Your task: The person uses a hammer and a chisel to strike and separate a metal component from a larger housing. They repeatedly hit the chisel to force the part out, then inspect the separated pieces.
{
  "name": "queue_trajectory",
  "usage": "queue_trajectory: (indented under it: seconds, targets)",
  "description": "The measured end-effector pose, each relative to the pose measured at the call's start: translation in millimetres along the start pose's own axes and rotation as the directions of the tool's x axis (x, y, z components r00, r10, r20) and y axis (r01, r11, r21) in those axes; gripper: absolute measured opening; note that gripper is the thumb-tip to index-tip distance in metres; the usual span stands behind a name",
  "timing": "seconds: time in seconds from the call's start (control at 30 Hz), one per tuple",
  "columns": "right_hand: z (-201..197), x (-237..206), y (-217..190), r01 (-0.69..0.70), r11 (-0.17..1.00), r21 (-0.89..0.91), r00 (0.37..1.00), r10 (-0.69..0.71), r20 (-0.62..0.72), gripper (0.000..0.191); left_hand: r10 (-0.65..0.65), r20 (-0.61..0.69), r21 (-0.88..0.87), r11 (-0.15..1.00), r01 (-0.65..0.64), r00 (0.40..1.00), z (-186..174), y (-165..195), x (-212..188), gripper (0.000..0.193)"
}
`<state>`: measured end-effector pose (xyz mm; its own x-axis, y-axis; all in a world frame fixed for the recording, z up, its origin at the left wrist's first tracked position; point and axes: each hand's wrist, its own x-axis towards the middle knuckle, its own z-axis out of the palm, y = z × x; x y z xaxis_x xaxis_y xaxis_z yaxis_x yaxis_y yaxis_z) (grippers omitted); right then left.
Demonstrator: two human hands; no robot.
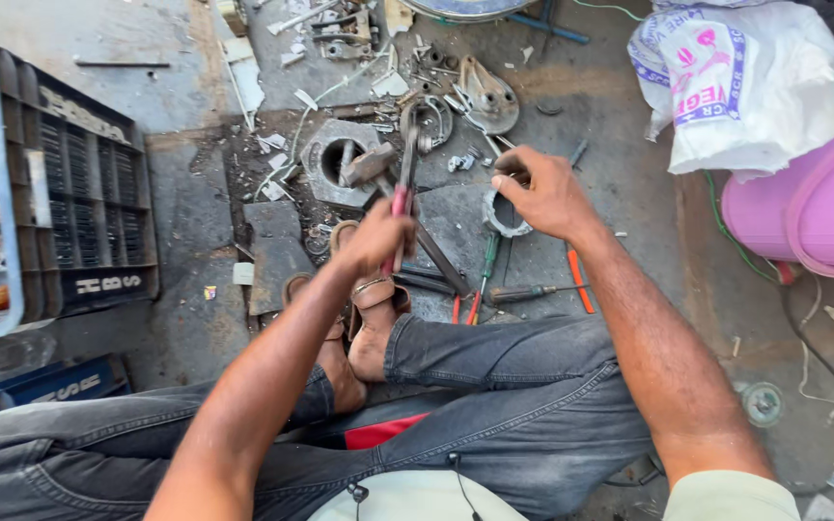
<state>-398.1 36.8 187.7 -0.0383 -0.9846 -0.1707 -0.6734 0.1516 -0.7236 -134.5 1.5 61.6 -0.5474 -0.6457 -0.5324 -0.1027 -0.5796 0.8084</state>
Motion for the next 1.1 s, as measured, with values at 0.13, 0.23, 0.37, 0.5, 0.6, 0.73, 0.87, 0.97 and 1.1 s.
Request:
queue_trajectory:
  seconds: [0.13,0.23,0.37,0.5,0.6,0.73,0.87,0.97,1.1]
  targets:
    - [3.5,3.9,2.9,0.039,0.998,-0.040,0.999,-0.038,0.037,0.032,-0.031,-0.163,0.357,0.930,0.089,0.986,-31.9,63.8,65.8,0.033]
    - [3.7,7.8,4.0,0.046,0.995,-0.094,0.996,-0.038,0.086,0.034,-0.135,-0.395,0.504,0.795,0.337,0.909,-54.9,126.3,99.3,0.040]
    - [7.3,12.2,13.3,0.059,0.991,-0.120,0.989,-0.042,0.140,0.035,0.259,-0.349,0.932,0.193,0.306,0.901,-92.8,178.5,95.6,0.034]
    - [16.1,14.1,30.3,0.041,0.988,-0.151,0.980,-0.010,0.200,0.035,0.245,-0.340,0.936,-0.010,0.353,0.908,-123.5,217.6,74.9,0.031]
    - [21.2,15.6,36.2,0.136,0.975,-0.174,0.974,-0.100,0.202,0.028,0.271,-0.303,0.936,-0.096,0.338,0.914,-146.2,240.6,47.4,0.032]
    - [19.9,13.8,18.1,0.193,0.968,-0.161,0.971,-0.166,0.169,0.019,0.013,-0.405,0.910,0.105,0.401,0.914,-170.1,262.4,-3.9,0.028]
    - [13.7,7.6,-22.8,0.095,0.990,-0.099,0.992,-0.086,0.098,0.021,-0.026,-0.431,0.887,0.170,0.429,0.902,-181.0,251.1,-78.3,0.028]
    - [15.7,5.3,-50.4,-0.094,0.990,-0.102,0.995,0.095,0.002,0.030,-0.042,-0.414,0.905,0.086,0.416,0.909,-176.7,236.6,-129.1,0.027]
    - [25.3,4.0,-62.5,0.240,0.959,0.149,0.964,-0.217,-0.155,0.017,-0.190,-0.452,0.869,0.125,0.479,0.871,-158.1,230.1,-179.3,0.034]
